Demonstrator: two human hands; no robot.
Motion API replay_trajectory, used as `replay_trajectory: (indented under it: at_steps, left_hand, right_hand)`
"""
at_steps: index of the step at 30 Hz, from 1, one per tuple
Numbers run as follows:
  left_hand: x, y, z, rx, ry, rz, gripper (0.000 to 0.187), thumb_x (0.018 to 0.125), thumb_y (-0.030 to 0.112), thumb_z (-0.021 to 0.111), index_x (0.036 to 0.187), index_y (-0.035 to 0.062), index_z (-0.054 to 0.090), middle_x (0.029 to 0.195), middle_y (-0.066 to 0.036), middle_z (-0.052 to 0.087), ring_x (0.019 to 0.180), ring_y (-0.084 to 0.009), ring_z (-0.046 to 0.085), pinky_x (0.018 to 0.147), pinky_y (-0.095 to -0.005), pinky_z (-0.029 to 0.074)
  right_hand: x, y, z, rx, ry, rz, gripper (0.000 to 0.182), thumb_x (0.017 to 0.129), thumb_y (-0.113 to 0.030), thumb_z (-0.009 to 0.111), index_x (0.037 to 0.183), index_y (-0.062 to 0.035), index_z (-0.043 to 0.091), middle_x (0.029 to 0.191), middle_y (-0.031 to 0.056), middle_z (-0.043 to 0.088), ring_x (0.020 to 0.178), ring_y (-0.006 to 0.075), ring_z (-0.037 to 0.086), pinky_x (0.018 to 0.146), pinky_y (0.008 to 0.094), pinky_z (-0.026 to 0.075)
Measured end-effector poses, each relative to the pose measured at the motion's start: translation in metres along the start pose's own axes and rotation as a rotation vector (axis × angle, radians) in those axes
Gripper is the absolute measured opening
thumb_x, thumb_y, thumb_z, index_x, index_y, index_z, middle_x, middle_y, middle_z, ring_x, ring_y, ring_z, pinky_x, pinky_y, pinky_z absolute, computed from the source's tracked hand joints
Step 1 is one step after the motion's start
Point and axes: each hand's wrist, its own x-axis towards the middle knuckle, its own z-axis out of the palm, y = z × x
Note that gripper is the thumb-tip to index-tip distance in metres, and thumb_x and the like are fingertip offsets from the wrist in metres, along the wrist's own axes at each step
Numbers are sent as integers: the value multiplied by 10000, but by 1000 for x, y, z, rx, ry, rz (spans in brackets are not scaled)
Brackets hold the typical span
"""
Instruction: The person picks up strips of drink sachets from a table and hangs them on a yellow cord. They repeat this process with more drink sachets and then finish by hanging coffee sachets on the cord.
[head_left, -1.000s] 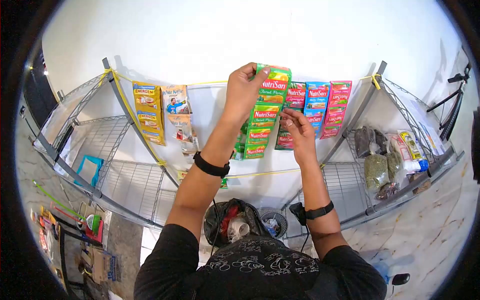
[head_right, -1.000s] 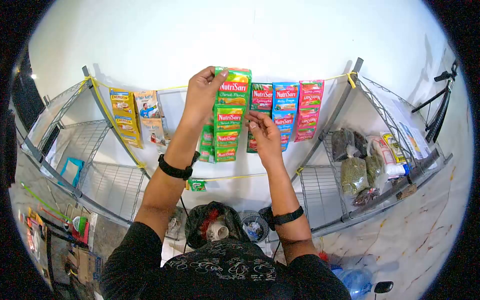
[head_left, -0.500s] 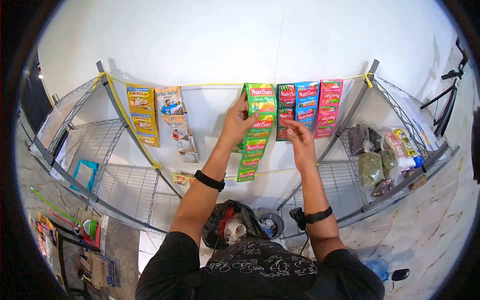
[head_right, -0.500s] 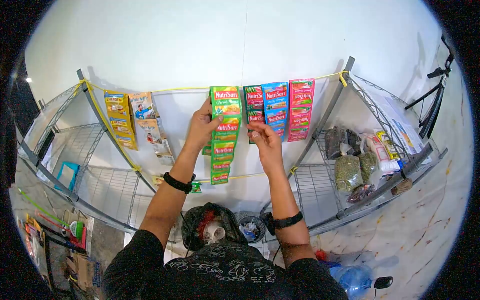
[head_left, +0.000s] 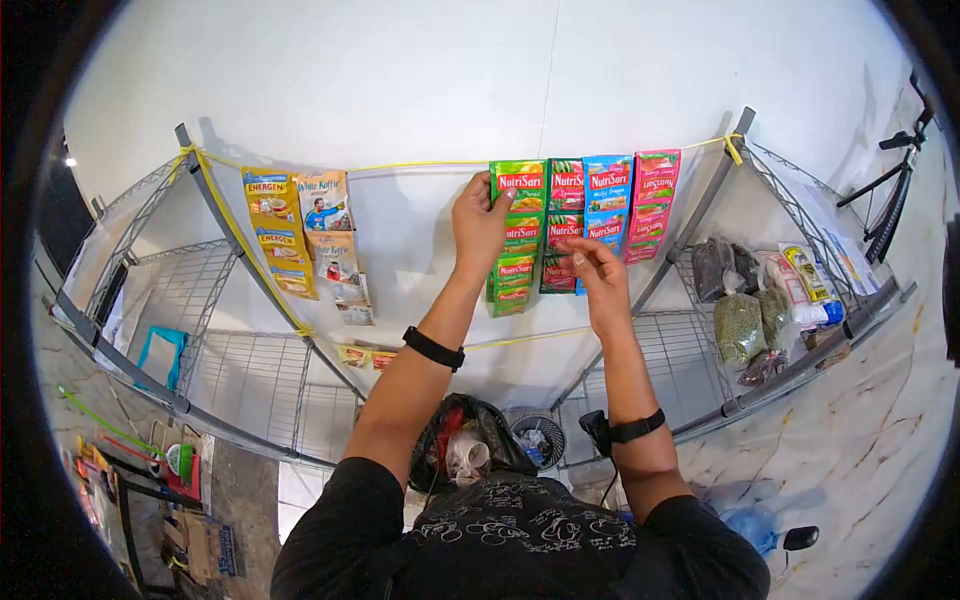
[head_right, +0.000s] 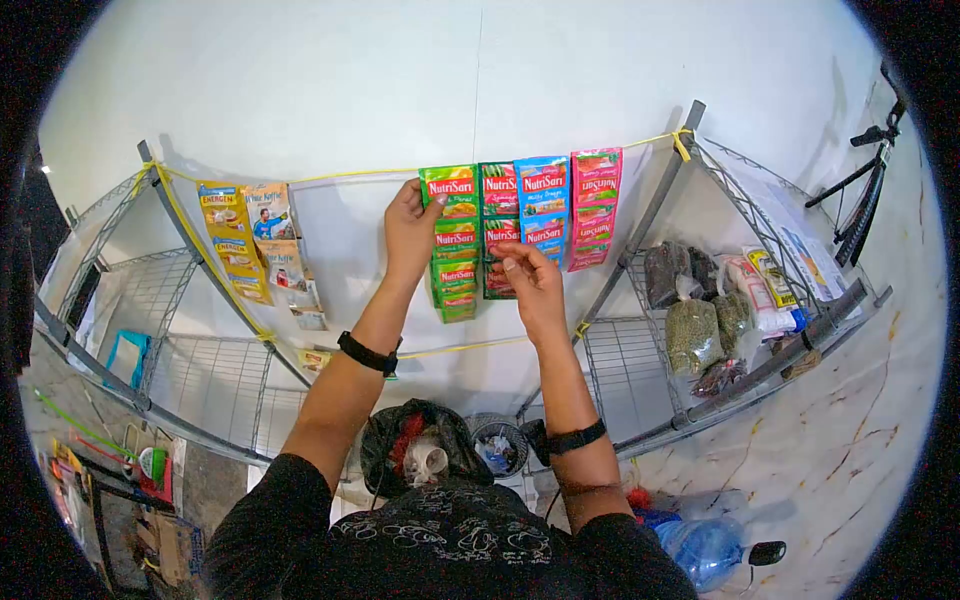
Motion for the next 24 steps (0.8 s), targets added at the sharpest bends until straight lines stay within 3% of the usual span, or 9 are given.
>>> replay_trajectory:
  at_steps: [10, 13, 15, 17, 19, 20, 21, 23, 24]
  left_hand:
    - [-1, -14, 1, 47, -21, 16, 209, 866, 6, 590, 1068, -31, 549, 960, -88, 638, 875, -115, 594, 805, -247, 457]
    - [-12, -4, -1, 190, 89, 15, 227, 837, 19, 613, 1052, -18, 552, 921, -99, 627, 858, -156, 601, 783, -285, 468]
    - [-26, 13, 0, 598, 297, 306, 273, 787, 16, 650, 1044, -5, 562, 962, -109, 613, 857, -198, 601, 787, -311, 477]
    - [-35, 19, 5, 604, 232, 358, 317, 756, 19, 648, 1061, 15, 562, 994, -132, 600, 941, -244, 592, 823, -332, 471]
    - [-41, 21, 22, 527, -198, 349, 350, 760, 37, 643, 1098, 24, 550, 1072, -157, 578, 1039, -284, 563, 882, -359, 454]
    - [-42, 24, 33, 528, -194, 349, 350, 760, 37, 643, 1098, 24, 550, 1072, -157, 578, 1039, -284, 563, 882, -359, 454]
    - [-43, 27, 47, 533, -215, 362, 382, 761, 45, 642, 1129, 25, 541, 1121, -174, 552, 1077, -309, 540, 915, -372, 438]
    - [-45, 27, 65, 539, -236, 378, 414, 762, 53, 641, 1160, 26, 532, 1169, -190, 526, 1115, -335, 518, 948, -386, 422]
    - [-46, 25, 74, 531, -232, 340, 445, 760, 54, 643, 1187, 25, 519, 1208, -198, 495, 1143, -349, 492, 972, -391, 405]
  right_hand:
    - [5, 5, -8, -49, 12, -45, 207, 921, -119, 562, 1103, -24, 584, 1064, 78, 634, 883, 122, 581, 755, 258, 475]
    - [11, 4, -18, -50, 95, -111, 201, 903, -82, 572, 1096, -25, 587, 1037, 66, 629, 866, 115, 573, 739, 255, 478]
    - [16, 1, -25, -225, 232, -267, 215, 875, -30, 579, 1089, -17, 587, 978, 46, 620, 846, 103, 563, 726, 239, 476]
    - [23, -5, -36, -312, 273, -272, 219, 868, -15, 573, 1086, -26, 590, 1000, 44, 605, 863, 98, 553, 732, 231, 470]
    - [28, -10, -43, -485, 357, -264, 236, 855, 15, 561, 1081, -45, 594, 1043, 40, 576, 897, 89, 534, 744, 216, 459]
    - [31, -13, -44, -344, 315, -312, 281, 835, -6, 586, 1106, -78, 596, 1147, 94, 541, 974, 154, 536, 795, 264, 463]
    - [32, -17, -45, -344, 311, -312, 281, 835, -6, 586, 1106, -78, 596, 1147, 94, 541, 974, 154, 536, 795, 264, 463]
    - [35, -24, -49, -866, 540, -562, 322, 823, -17, 584, 1140, -74, 606, 1203, 136, 536, 1101, 210, 517, 876, 294, 440]
    - [38, -26, -53, -865, 541, -567, 322, 823, -17, 584, 1140, -74, 606, 1203, 136, 536, 1101, 210, 517, 876, 294, 440]
